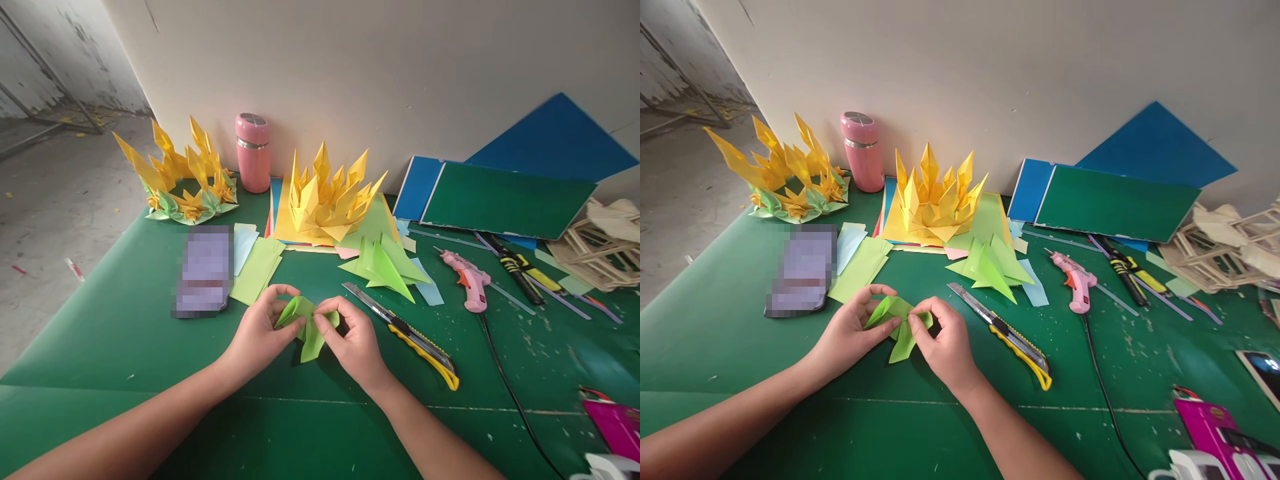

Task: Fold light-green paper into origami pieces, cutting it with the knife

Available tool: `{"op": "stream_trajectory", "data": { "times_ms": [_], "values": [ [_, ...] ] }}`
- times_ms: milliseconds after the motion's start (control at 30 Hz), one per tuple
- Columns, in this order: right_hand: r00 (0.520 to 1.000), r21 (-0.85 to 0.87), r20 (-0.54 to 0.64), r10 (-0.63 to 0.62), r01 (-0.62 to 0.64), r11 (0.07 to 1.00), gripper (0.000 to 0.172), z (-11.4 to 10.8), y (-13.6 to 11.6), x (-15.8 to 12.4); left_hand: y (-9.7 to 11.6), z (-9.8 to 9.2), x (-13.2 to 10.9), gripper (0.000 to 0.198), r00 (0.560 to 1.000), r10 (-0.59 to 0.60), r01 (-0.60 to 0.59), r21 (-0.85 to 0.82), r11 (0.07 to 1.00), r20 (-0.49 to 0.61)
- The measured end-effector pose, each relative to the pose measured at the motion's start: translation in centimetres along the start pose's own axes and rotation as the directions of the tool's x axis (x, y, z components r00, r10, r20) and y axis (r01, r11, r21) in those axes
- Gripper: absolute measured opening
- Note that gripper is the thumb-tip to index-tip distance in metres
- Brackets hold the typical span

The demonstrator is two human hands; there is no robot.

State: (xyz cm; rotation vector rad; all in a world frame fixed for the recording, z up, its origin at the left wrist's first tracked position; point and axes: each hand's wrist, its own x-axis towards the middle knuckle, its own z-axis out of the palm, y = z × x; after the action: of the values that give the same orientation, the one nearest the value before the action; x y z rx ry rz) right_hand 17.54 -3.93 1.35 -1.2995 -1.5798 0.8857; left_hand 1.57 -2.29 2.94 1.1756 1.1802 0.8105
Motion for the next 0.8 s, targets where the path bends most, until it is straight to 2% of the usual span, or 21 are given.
{"op": "stream_trajectory", "data": {
  "times_ms": [233, 800],
  "values": [
    [1.0, -0.011, -0.021, -0.02, 0.02, 1.0, 0.011, 0.17, 0.0, 0.0, -0.27, 0.13, -0.03, 0.038, 1.0, 0.019, -0.019, -0.022, 1.0, 0.018],
    [0.997, -0.054, -0.008, -0.076, 0.076, 0.996, 0.011, 0.13, -0.19, -0.13, -0.22, 0.28, -0.13, 0.035, 0.999, 0.039, -0.039, -0.008, 0.999, -0.016]
  ]
}}
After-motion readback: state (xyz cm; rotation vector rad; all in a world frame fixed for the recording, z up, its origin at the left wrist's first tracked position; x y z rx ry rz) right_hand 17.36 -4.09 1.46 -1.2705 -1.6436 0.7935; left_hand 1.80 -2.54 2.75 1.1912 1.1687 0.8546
